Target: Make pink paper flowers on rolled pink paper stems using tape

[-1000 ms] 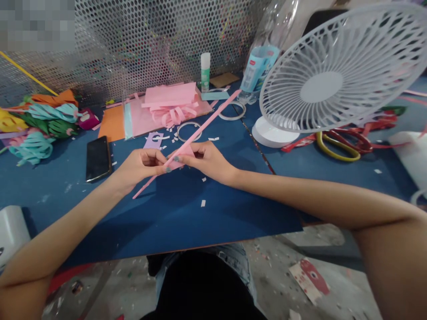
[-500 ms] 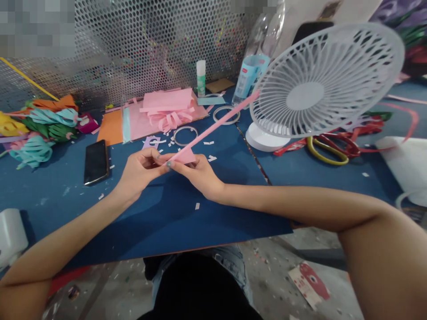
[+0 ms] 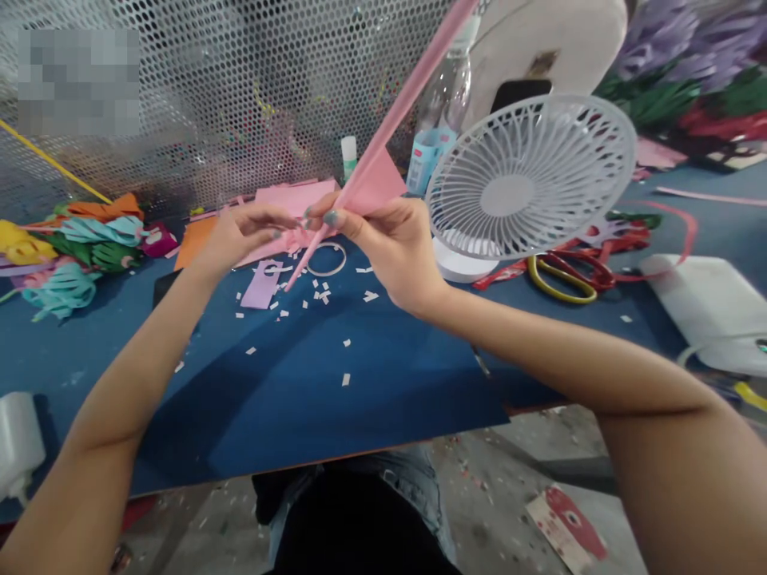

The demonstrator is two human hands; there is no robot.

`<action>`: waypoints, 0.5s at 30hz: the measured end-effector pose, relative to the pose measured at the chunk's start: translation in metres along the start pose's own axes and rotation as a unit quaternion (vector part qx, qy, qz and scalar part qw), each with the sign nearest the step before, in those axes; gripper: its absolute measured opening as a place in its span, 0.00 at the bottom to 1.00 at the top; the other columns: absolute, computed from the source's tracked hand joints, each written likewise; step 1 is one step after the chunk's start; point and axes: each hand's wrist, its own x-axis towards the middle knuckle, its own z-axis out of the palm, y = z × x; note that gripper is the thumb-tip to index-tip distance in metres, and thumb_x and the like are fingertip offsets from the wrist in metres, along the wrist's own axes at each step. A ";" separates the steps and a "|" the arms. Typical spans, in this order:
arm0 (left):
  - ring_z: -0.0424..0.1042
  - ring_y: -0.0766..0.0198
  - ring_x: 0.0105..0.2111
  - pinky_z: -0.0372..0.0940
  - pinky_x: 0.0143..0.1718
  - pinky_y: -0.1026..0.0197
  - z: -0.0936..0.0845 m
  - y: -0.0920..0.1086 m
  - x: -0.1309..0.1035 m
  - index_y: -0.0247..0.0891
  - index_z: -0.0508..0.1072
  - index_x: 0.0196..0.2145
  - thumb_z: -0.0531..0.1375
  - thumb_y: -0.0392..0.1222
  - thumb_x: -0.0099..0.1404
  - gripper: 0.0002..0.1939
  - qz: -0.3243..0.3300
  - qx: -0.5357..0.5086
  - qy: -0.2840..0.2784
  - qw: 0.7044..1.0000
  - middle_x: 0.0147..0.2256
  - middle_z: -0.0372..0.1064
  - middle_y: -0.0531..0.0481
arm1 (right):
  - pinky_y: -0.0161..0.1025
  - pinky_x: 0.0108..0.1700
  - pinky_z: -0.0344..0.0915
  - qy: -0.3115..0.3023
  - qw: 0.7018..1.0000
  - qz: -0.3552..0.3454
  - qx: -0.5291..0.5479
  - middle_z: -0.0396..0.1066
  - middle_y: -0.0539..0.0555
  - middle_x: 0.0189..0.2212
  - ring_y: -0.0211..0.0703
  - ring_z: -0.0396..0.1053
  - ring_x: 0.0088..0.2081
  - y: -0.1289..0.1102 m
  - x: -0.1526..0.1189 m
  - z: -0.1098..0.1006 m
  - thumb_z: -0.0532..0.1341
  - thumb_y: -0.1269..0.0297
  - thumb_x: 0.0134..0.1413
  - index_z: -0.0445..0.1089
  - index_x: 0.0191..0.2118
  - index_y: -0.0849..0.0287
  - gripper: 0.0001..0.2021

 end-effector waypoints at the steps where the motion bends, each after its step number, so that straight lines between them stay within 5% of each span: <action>1: 0.75 0.57 0.44 0.68 0.49 0.54 -0.011 -0.008 0.005 0.36 0.77 0.41 0.62 0.51 0.62 0.16 -0.005 0.013 0.028 1.000 0.43 0.76 0.42 | 0.44 0.47 0.74 -0.002 1.000 -0.002 -0.001 0.75 0.49 0.32 0.44 0.75 0.41 -0.001 0.001 0.000 0.66 0.48 0.53 0.77 0.29 0.54 0.14; 4: 0.76 0.55 0.40 0.69 0.46 0.53 -0.033 -0.037 0.019 0.34 0.78 0.39 0.54 0.49 0.67 0.18 -0.081 0.119 0.059 0.988 0.37 0.78 0.41 | 0.43 0.45 0.75 -0.015 1.000 0.000 0.009 0.75 0.49 0.31 0.42 0.75 0.39 -0.001 0.000 0.002 0.66 0.49 0.54 0.77 0.30 0.55 0.14; 8: 0.75 0.50 0.44 0.65 0.50 0.51 -0.039 -0.068 0.035 0.36 0.80 0.37 0.57 0.38 0.60 0.12 -0.138 0.369 -0.016 0.919 0.41 0.78 0.42 | 0.42 0.44 0.75 -0.029 0.999 0.023 0.025 0.76 0.49 0.30 0.41 0.75 0.38 0.003 0.001 0.002 0.66 0.50 0.54 0.77 0.31 0.57 0.14; 15: 0.69 0.54 0.55 0.59 0.59 0.56 -0.026 -0.077 0.059 0.35 0.73 0.54 0.55 0.36 0.62 0.22 -0.049 0.344 -0.055 0.936 0.56 0.69 0.43 | 0.42 0.44 0.74 -0.032 0.998 0.035 0.052 0.76 0.50 0.29 0.42 0.75 0.37 0.006 0.004 0.000 0.67 0.54 0.54 0.78 0.30 0.56 0.10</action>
